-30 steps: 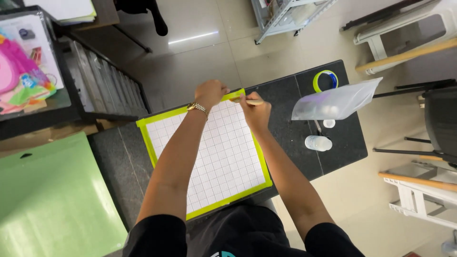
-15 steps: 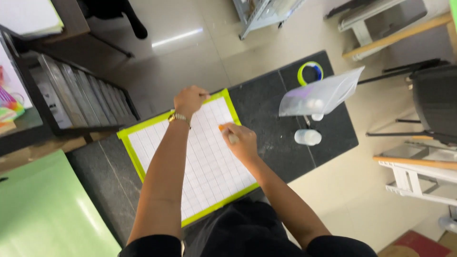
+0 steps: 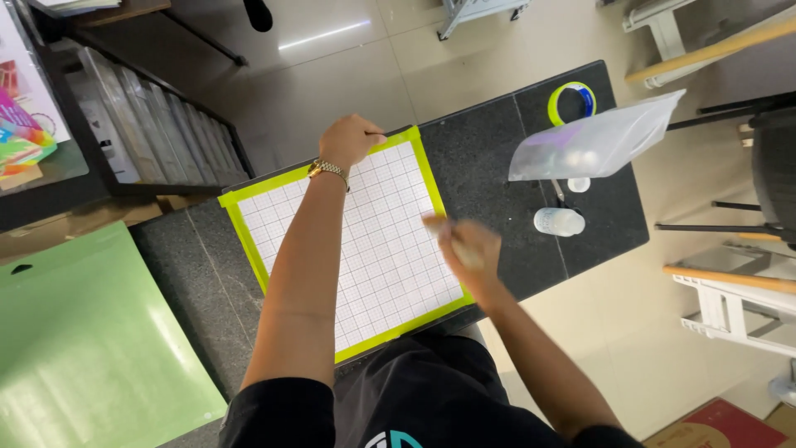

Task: Applying a layer of white adhesive to a gridded cutting mat using a brush

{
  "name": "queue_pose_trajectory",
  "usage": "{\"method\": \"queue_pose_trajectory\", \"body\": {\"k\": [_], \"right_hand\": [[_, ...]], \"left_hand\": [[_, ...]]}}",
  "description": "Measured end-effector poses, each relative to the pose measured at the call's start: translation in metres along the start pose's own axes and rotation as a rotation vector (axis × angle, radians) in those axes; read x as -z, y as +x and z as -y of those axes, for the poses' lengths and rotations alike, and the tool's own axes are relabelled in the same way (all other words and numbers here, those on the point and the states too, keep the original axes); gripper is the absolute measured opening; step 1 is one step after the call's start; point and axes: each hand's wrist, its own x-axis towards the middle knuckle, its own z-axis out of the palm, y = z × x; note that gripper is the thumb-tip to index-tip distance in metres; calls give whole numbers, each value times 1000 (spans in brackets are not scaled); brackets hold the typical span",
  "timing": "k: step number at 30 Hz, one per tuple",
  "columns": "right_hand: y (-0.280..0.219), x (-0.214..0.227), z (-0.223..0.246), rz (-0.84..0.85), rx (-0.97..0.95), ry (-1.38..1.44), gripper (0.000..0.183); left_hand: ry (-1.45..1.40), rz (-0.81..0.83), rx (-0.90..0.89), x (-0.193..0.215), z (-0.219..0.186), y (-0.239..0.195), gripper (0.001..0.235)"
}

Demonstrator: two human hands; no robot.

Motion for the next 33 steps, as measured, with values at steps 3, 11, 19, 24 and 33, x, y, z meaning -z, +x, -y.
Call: {"method": "queue_pose_trajectory", "body": {"k": [3,11,19,24,33], "right_hand": [[63,-54,-35,-66,-47,96,32],[13,-54,-33,87,38,-51,17],[-163,57,4,455,-283,-26,27],[-57,43,-11,571,-422,-86,33],[114,-42,-26,636,418,-39,19]], "left_hand": [[-25,9,-4,-3,1,-1,22],[16,32,-26,1,4,4,22],[-19,98,10,10,-8,11,24],[-31,184,36,19,-16,5,28],[18,152,75,8,-8,16,21]]}}
